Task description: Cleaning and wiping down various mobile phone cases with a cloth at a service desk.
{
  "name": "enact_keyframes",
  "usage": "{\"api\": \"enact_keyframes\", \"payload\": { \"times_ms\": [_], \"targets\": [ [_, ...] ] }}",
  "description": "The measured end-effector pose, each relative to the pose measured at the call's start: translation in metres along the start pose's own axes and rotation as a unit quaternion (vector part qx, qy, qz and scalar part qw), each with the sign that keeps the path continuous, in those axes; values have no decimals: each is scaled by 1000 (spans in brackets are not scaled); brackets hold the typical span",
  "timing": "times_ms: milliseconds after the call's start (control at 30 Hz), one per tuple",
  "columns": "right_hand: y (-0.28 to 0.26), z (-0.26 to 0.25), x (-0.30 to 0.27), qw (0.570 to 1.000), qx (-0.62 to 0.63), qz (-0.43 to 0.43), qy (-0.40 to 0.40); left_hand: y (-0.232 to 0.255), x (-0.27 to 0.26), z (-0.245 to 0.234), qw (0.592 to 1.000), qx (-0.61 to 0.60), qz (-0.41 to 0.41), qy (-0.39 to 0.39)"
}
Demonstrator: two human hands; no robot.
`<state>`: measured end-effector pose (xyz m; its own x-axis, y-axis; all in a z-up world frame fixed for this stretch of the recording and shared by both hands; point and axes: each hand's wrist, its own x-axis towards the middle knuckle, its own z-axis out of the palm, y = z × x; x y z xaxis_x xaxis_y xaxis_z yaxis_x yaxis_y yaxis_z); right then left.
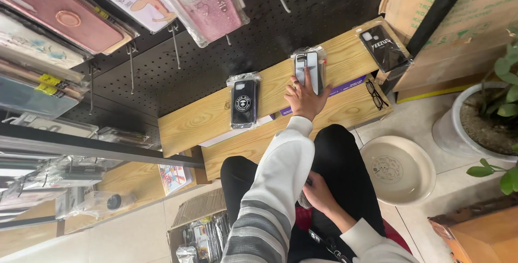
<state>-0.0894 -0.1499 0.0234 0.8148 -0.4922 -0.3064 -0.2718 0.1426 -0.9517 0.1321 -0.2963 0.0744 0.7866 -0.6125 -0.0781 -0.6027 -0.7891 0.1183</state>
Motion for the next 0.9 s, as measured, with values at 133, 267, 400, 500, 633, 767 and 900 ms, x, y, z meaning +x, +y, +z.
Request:
{"api": "enact_keyframes", "payload": {
  "times_ms": [133, 267, 400, 500, 633, 767, 900],
  "targets": [
    [-20, 5, -3, 1000, 1, -7, 2, -27, -11, -26, 998, -47, 8, 37],
    [-32, 9, -7, 1000, 16, -7, 10, -93, -10, -22, 977, 66, -95, 178],
    [-42, 14, -10, 999, 31, -15, -5, -162, -1, 8, 979, 37, -181, 84],
    [-43, 17, -12, 999, 32, -23, -11, -175, -4, -6, 979, 66, -175, 75],
    [-46, 19, -15, 999, 27, -25, -4, -196, 4, -6, 980, 17, -183, 80],
    [-39, 17, -12, 1000, 10, -27, -2, -193, 2, -13, 979, 12, -197, 45],
    [-43, 22, -16, 999, 5, -41, -2, -184, -19, -31, 979, 7, -199, 42]
  ]
}}
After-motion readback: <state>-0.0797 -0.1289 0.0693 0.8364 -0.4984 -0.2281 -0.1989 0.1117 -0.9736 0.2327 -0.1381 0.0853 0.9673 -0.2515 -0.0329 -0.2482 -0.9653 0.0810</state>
